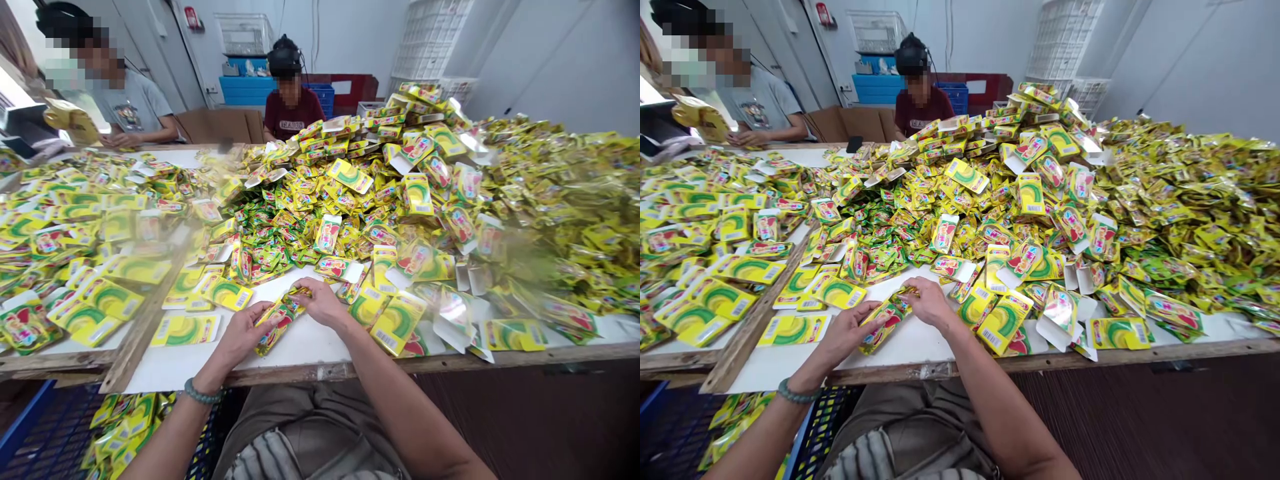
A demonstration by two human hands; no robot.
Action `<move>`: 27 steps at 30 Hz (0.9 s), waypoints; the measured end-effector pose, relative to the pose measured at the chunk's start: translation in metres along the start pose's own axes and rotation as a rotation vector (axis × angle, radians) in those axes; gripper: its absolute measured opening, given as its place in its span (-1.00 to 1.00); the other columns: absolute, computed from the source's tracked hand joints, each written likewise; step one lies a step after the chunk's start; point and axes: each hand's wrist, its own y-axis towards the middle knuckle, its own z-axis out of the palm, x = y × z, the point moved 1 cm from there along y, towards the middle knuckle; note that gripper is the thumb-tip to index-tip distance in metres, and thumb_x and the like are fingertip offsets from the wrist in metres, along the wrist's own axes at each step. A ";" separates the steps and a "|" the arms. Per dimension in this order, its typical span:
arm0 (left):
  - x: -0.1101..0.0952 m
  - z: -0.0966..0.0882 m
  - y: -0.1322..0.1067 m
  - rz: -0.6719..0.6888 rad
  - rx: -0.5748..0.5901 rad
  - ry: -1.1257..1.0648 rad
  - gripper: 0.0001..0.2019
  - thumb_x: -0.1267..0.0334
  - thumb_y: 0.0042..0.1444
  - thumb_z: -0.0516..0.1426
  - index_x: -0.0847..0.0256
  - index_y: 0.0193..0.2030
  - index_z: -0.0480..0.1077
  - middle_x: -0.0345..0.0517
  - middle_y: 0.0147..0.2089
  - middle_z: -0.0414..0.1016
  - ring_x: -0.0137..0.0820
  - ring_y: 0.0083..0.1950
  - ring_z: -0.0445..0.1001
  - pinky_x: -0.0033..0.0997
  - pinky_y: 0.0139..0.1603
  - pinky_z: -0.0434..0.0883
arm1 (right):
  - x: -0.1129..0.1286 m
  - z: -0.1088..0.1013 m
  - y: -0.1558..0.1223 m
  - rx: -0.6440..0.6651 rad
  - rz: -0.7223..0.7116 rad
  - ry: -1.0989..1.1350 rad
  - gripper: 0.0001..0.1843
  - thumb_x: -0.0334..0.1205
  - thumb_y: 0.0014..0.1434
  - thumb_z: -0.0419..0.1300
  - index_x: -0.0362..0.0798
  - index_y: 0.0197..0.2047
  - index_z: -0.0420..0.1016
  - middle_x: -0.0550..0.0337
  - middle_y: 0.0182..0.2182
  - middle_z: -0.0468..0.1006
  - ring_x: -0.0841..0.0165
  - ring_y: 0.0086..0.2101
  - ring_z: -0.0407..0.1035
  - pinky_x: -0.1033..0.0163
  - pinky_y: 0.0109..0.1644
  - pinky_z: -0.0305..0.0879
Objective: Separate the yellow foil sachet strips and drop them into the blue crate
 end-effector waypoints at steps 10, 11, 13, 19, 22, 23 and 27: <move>0.001 0.011 0.007 -0.099 -0.054 -0.318 -0.45 0.03 -0.22 0.37 0.28 -0.08 0.47 -0.04 -0.17 0.62 -0.30 -0.30 0.53 -0.39 -0.27 0.41 | 0.006 0.008 -0.003 -0.155 -0.030 0.025 -0.84 -0.16 0.12 0.23 -0.02 -0.22 0.52 0.20 -0.31 0.56 0.34 -0.31 0.38 0.29 -0.21 0.24; 0.001 0.011 0.007 -0.102 -0.077 -0.331 -0.44 0.03 -0.23 0.37 0.28 -0.08 0.47 -0.03 -0.15 0.62 -0.29 -0.29 0.53 -0.38 -0.27 0.42 | 0.006 0.007 -0.003 -0.159 -0.028 0.035 -0.83 -0.16 0.14 0.21 0.00 -0.20 0.53 0.19 -0.28 0.57 0.34 -0.29 0.39 0.28 -0.20 0.24; -0.002 0.010 0.007 -0.106 -0.094 -0.348 -0.42 0.03 -0.23 0.37 0.29 -0.06 0.47 0.00 -0.12 0.61 -0.28 -0.28 0.54 -0.37 -0.25 0.42 | 0.005 0.005 -0.003 -0.195 -0.016 0.051 -0.81 -0.16 0.15 0.19 0.01 -0.18 0.53 0.18 -0.26 0.58 0.32 -0.27 0.39 0.27 -0.18 0.25; -0.009 0.009 0.006 -0.084 -0.070 -0.316 -0.38 0.03 -0.24 0.38 0.26 0.00 0.46 0.00 -0.09 0.61 -0.24 -0.22 0.55 -0.37 -0.25 0.44 | 0.001 0.010 -0.002 -0.185 0.013 0.183 -0.79 -0.08 0.14 0.20 -0.02 -0.27 0.54 0.25 -0.44 0.52 0.37 -0.41 0.36 0.31 -0.32 0.22; -0.011 0.010 0.006 -0.065 -0.064 -0.327 -0.38 0.03 -0.22 0.37 0.26 0.00 0.47 -0.01 -0.09 0.61 -0.22 -0.17 0.55 -0.33 -0.16 0.45 | 0.004 0.009 -0.004 -0.226 -0.045 0.128 -0.78 -0.09 0.19 0.17 -0.02 -0.33 0.57 0.21 -0.43 0.53 0.36 -0.38 0.35 0.29 -0.28 0.21; -0.011 0.010 0.005 -0.050 -0.063 -0.319 -0.40 0.03 -0.21 0.37 0.26 0.00 0.47 -0.01 -0.08 0.61 -0.22 -0.15 0.55 -0.32 -0.13 0.45 | 0.006 0.008 -0.004 -0.250 -0.078 0.089 -0.79 -0.11 0.19 0.19 -0.02 -0.35 0.58 0.19 -0.42 0.54 0.35 -0.35 0.35 0.27 -0.24 0.21; -0.009 0.009 0.003 -0.020 -0.052 -0.260 -0.47 0.05 -0.17 0.36 0.25 -0.04 0.50 -0.04 -0.10 0.61 -0.21 -0.13 0.54 -0.32 -0.12 0.45 | 0.013 0.005 -0.005 -0.176 -0.151 -0.041 -0.89 -0.20 0.13 0.28 0.01 -0.39 0.62 0.17 -0.45 0.57 0.29 -0.27 0.33 0.20 -0.13 0.18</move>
